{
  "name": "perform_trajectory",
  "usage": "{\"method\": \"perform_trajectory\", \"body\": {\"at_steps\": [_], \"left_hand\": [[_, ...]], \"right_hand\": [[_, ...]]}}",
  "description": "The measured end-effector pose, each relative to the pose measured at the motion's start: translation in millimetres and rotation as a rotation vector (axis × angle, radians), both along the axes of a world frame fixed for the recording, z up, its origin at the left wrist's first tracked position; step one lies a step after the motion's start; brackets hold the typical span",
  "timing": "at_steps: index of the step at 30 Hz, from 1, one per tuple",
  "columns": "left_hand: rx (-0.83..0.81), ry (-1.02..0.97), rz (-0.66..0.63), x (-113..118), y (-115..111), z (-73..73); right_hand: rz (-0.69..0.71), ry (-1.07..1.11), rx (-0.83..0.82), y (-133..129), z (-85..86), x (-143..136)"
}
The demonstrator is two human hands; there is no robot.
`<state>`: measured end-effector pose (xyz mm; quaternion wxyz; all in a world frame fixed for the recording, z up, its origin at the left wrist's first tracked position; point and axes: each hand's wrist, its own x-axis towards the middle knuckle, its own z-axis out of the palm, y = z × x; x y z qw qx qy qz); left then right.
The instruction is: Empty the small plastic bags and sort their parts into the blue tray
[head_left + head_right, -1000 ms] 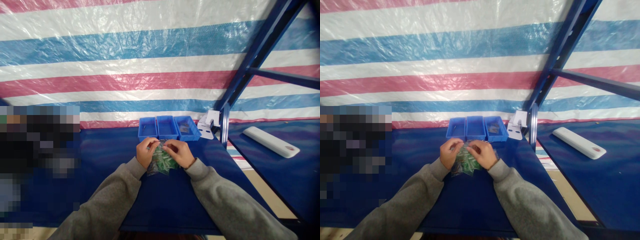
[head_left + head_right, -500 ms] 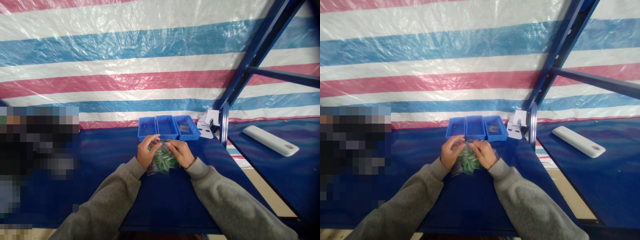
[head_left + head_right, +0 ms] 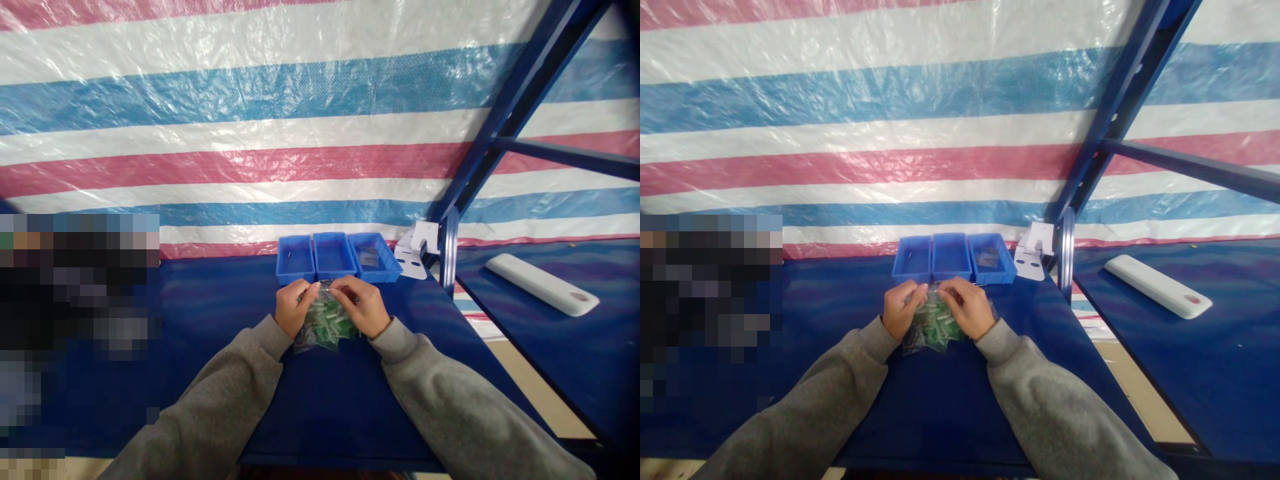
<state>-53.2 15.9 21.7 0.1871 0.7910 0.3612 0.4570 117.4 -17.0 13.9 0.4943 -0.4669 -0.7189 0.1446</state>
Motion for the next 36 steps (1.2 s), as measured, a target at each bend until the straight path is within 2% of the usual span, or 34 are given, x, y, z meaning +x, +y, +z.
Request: {"method": "perform_trajectory", "body": {"at_steps": [9, 16, 23, 26, 29, 32, 36], "left_hand": [[-0.019, -0.04, -0.003, -0.6, -0.1, 0.6], [-0.005, -0.138, -0.081, 1.1, 0.2, -0.3], [-0.12, -0.256, -0.153, 3.0, -1.4, -2.8], [-0.121, -0.216, -0.117, 3.0, -0.1, -4.2], [-0.026, -0.101, -0.041, 2.0, 0.7, -2.8], [0.033, -0.026, -0.053, 1.4, 0.0, -0.4], [-0.027, -0.069, -0.041, 1.6, -0.7, -0.9]], "right_hand": [[0.0, -0.025, 0.001, 1.3, -0.8, 0.9], [-0.037, -0.049, 0.029, 1.2, 0.8, 0.7], [-0.11, -0.009, 0.021, 0.7, 2.8, 2.0], [-0.132, 0.006, 0.016, 0.3, 3.7, 2.8], [-0.132, 0.004, 0.017, -0.3, 4.1, 2.8], [-0.132, 0.004, 0.023, -0.8, 4.4, 3.1], [-0.072, -0.02, 0.019, -1.8, 5.4, 3.0]]}}
